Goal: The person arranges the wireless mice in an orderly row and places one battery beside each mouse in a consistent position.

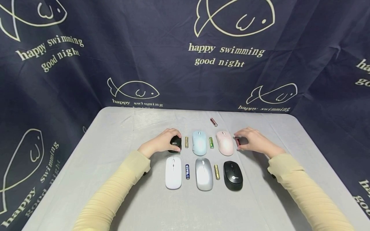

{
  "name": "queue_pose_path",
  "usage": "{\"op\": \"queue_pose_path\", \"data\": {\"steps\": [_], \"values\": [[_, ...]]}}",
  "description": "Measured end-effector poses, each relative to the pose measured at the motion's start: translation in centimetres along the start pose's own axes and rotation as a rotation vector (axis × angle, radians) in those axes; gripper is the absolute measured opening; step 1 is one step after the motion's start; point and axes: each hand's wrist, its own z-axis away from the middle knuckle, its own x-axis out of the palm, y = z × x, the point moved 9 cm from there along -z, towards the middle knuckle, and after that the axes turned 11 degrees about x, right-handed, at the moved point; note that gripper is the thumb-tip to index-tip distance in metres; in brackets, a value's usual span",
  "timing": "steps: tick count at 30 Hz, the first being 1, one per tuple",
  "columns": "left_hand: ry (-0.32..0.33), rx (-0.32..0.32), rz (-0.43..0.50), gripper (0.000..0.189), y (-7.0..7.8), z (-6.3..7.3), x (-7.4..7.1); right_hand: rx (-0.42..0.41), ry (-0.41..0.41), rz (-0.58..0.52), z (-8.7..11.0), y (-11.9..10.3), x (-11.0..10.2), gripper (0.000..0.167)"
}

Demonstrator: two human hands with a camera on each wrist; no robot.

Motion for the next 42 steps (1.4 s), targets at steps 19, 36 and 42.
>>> {"op": "queue_pose_path", "data": {"steps": [19, 36, 42], "values": [[-0.011, -0.014, 0.0, 0.051, -0.1, 0.0, 0.2, 0.029, -0.028, 0.015, -4.3, -1.1, -1.7, 0.055], [-0.015, -0.023, -0.001, 0.052, -0.2, 0.1, 0.1, 0.005, -0.04, 0.051, -8.0, -2.6, -1.5, 0.055], [-0.006, -0.009, -0.009, 0.052, -0.4, 0.0, 0.2, 0.021, -0.065, 0.069, -9.0, -3.0, -1.0, 0.056]]}}
